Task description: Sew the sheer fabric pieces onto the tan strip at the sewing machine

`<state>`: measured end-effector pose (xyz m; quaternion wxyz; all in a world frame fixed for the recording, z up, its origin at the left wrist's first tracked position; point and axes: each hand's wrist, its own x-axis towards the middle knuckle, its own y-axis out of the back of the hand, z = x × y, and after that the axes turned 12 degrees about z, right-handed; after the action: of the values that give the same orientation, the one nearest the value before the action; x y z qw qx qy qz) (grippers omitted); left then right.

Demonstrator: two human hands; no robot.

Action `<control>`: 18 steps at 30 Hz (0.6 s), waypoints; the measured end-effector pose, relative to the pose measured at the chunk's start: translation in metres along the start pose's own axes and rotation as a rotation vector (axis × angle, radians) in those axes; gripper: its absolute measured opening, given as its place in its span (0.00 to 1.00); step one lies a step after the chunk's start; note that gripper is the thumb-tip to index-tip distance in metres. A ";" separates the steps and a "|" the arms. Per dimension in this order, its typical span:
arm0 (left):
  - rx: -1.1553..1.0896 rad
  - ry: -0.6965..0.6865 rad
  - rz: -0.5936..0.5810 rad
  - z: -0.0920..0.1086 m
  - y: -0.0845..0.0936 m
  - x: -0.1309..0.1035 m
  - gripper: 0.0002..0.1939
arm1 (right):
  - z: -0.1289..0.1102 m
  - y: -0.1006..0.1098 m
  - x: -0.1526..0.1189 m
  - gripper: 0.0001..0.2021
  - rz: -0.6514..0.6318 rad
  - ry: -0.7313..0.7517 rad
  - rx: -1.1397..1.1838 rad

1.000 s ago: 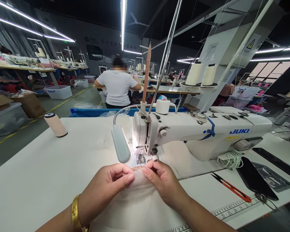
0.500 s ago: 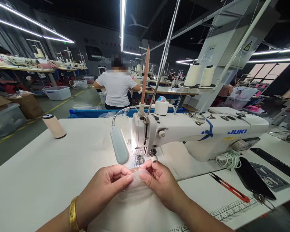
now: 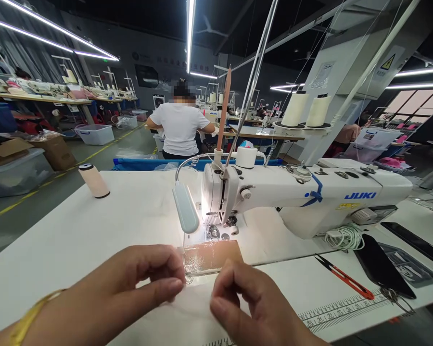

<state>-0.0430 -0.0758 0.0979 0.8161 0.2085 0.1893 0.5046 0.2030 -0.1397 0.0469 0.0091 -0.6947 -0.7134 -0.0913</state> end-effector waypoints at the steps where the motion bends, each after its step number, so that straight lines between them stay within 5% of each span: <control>1: 0.061 -0.032 -0.011 0.005 0.006 -0.002 0.19 | -0.004 -0.003 -0.004 0.10 -0.037 0.000 -0.001; 6: 0.462 -0.203 -0.072 0.013 -0.001 0.038 0.14 | 0.013 -0.015 0.008 0.08 -0.006 0.066 -0.335; 11: 0.518 -0.230 -0.048 -0.025 -0.040 0.105 0.13 | 0.052 -0.010 0.026 0.14 0.070 0.236 -0.751; 18: 0.479 -0.273 -0.032 -0.052 -0.051 0.130 0.16 | 0.038 0.026 0.039 0.10 -0.059 0.228 -0.686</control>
<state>0.0227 0.0291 0.0141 0.7694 0.4585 0.1948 0.3999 0.2320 -0.0953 0.0184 -0.1475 -0.6217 -0.6555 -0.4024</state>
